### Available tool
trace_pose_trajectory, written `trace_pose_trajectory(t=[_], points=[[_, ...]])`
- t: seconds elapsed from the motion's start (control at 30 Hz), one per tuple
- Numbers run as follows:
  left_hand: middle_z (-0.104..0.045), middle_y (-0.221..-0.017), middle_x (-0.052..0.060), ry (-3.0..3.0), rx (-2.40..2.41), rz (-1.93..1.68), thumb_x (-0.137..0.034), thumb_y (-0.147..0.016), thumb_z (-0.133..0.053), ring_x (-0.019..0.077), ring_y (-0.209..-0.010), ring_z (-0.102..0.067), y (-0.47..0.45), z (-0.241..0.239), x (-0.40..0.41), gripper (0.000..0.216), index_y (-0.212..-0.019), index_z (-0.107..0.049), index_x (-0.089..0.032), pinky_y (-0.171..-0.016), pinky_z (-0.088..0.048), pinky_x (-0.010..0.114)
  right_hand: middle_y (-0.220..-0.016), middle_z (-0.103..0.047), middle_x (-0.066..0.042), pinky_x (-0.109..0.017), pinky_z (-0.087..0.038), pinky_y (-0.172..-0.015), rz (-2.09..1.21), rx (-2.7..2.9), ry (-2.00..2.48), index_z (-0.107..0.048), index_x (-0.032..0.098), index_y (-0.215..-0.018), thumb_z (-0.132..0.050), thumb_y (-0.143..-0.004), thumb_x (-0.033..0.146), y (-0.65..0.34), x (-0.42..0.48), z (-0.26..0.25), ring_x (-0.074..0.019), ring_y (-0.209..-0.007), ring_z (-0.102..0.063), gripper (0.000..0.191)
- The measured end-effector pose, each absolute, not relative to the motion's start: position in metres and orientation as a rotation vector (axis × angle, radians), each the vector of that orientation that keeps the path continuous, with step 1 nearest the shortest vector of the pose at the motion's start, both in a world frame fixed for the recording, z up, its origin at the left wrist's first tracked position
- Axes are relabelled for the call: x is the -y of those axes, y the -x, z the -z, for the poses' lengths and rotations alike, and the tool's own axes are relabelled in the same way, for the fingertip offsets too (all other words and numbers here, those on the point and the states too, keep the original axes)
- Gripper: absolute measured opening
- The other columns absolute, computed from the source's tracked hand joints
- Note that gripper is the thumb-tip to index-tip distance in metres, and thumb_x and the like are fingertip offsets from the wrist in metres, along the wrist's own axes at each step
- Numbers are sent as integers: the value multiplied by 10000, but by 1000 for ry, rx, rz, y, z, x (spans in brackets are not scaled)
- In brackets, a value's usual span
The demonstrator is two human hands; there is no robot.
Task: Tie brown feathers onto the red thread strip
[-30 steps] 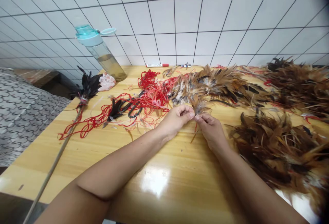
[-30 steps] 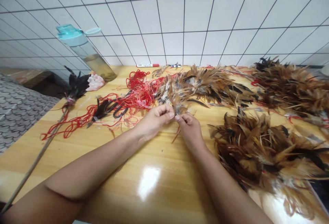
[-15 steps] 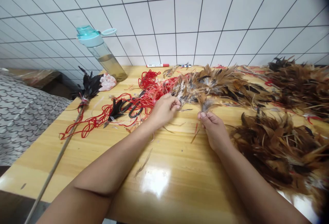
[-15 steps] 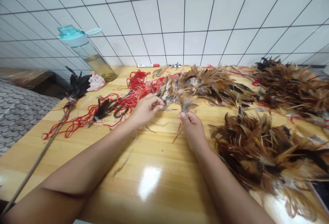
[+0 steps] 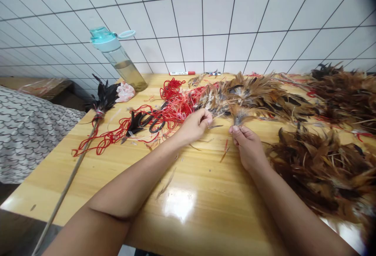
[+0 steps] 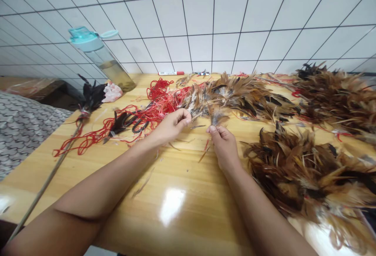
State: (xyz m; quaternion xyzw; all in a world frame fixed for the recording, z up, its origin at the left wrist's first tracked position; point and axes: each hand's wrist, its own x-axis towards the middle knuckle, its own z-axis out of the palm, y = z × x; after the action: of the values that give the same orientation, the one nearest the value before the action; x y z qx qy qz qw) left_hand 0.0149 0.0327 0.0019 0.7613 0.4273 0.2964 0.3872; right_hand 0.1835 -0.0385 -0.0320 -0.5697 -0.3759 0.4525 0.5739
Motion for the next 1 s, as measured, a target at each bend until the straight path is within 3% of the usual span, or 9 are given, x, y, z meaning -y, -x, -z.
trace_pose_trajectory(t=[0.13,0.3,0.63,0.83,1.0], points=[[-506,-677,-28,-1370,-890,-858,-286,-780,-614,76,-607,-448,-23,-4,-25,171,-785,-508,-152,-588,-353,211,-629,-521,10,-271,-313,-580,-1035,909,1354,-646,199,-688,-660,-703,511,-182,38,30,-123,-584,-401,313],[-558,-682,-21,-1034,-780,-869,-261,-641,-774,65,-602,-511,-32,-2,-17,350,-882,-557,-129,-552,-357,194,-670,-579,-9,-273,-340,-585,-1051,954,1374,-680,200,-703,-665,-710,471,-180,38,31,-140,-628,-454,271],[-580,-708,-33,-1009,-760,-938,-200,-643,-774,56,-661,-560,-42,9,-7,272,-823,-579,-140,-690,-426,199,-679,-560,-10,-287,-401,-665,-1057,1017,1353,-604,184,-598,-689,-693,422,-179,37,38,-143,-677,-478,270],[-560,-683,-42,-1157,-800,-987,-234,-680,-750,47,-630,-523,-44,9,-4,237,-806,-569,-145,-632,-403,176,-582,-481,20,-267,-364,-590,-1118,1024,1360,-544,183,-559,-709,-642,468,-179,37,37,-121,-600,-418,339],[-563,-685,-36,-1223,-754,-969,-275,-698,-742,69,-622,-561,-45,7,-2,263,-825,-550,-146,-635,-438,206,-612,-500,14,-271,-369,-612,-1056,1119,1348,-530,192,-562,-665,-671,428,-180,37,40,-132,-626,-445,293]])
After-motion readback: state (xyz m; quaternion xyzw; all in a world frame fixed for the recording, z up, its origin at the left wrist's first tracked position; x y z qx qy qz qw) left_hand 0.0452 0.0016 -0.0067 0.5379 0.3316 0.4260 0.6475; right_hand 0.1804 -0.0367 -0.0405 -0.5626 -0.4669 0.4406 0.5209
